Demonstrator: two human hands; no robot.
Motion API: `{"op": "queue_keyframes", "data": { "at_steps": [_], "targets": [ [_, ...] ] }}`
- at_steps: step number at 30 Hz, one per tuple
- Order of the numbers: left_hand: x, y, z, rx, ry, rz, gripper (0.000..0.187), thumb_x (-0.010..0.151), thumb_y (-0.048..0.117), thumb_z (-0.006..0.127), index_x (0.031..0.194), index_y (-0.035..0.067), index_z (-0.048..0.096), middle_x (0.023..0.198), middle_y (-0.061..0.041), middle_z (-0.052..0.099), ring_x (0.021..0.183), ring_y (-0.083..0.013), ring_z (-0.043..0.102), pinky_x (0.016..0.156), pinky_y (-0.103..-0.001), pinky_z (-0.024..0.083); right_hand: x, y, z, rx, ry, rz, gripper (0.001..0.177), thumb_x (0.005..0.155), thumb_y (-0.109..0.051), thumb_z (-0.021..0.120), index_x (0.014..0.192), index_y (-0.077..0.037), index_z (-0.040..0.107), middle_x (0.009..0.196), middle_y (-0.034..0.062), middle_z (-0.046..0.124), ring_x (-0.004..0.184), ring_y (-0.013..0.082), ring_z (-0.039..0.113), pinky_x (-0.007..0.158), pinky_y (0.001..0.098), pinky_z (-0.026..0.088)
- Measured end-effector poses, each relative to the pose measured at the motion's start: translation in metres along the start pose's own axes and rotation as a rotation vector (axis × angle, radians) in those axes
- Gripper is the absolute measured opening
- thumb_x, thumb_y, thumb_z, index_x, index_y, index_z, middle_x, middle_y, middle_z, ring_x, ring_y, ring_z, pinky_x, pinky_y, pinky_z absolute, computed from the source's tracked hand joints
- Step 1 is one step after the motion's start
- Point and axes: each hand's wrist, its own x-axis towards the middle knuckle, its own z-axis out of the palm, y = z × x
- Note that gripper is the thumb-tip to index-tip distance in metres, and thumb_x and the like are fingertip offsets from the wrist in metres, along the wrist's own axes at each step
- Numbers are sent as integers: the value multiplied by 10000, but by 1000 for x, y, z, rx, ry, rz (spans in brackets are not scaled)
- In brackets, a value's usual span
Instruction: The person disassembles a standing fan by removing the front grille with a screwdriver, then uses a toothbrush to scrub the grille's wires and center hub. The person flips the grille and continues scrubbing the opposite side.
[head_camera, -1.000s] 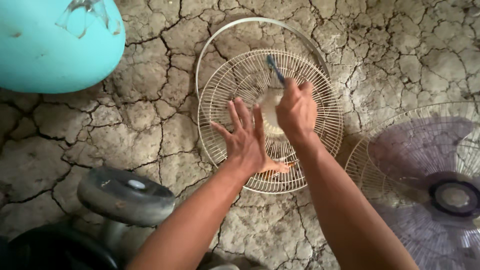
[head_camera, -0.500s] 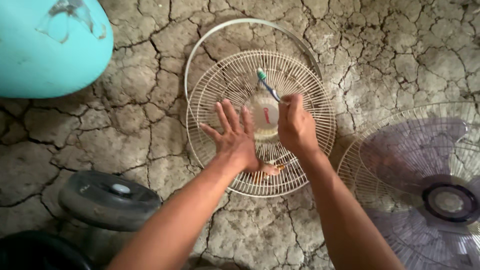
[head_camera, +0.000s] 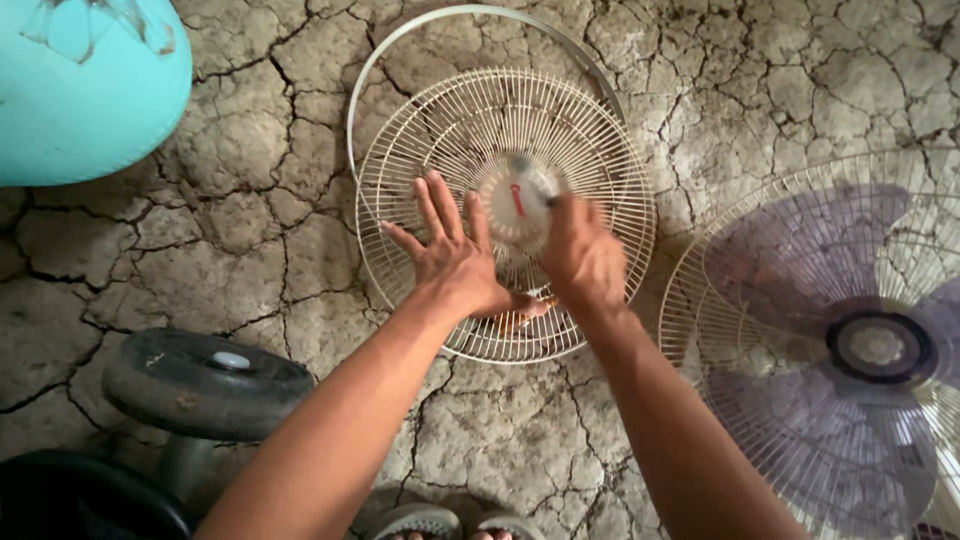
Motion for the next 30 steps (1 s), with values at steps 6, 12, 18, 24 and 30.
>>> {"op": "queue_keyframes", "data": {
  "at_steps": [6,12,18,24,30],
  "targets": [
    [-2,-3,2,20,71,52,1699,389,1021,644,1628,37,25,1544,-414,-286,1426,-584,-264,980,-921,20,0,-8,4,100,-323,-16,189,1110,-32,442,1245,84,506,1065,302,628,541,218,612,363,334,484],
    [-2,-13,10,92,45,58,1586,509,1052,587,1600,15,90,1631,-377,-203,1528,-550,-154,1049,-889,60,5,-38,6,173,-205,418,259,1050,-75,439,1245,93,453,1107,345,521,716,376,651,452,423,561],
    [6,-56,30,-55,365,250,1616,460,871,805,1558,45,-47,1670,-278,-69,1562,-422,-31,1145,-808,-1,-10,-75,8,346,-178,329,318,925,-38,525,1208,96,471,1103,360,511,842,495,624,653,546,573],
    [9,-59,41,-177,309,260,1653,439,816,892,1518,17,-73,1646,-262,-125,1552,-417,-101,1141,-811,-77,-12,-86,3,290,-143,334,282,992,-64,434,1223,96,460,1075,339,530,708,425,641,507,487,557],
    [6,-58,26,-84,258,227,1712,457,882,833,1539,-23,-137,1649,-267,-207,1545,-414,-185,1107,-806,-115,-12,-83,-14,322,-376,343,296,1043,-74,365,1283,77,448,1080,335,524,636,367,624,425,425,568]
  ]
}}
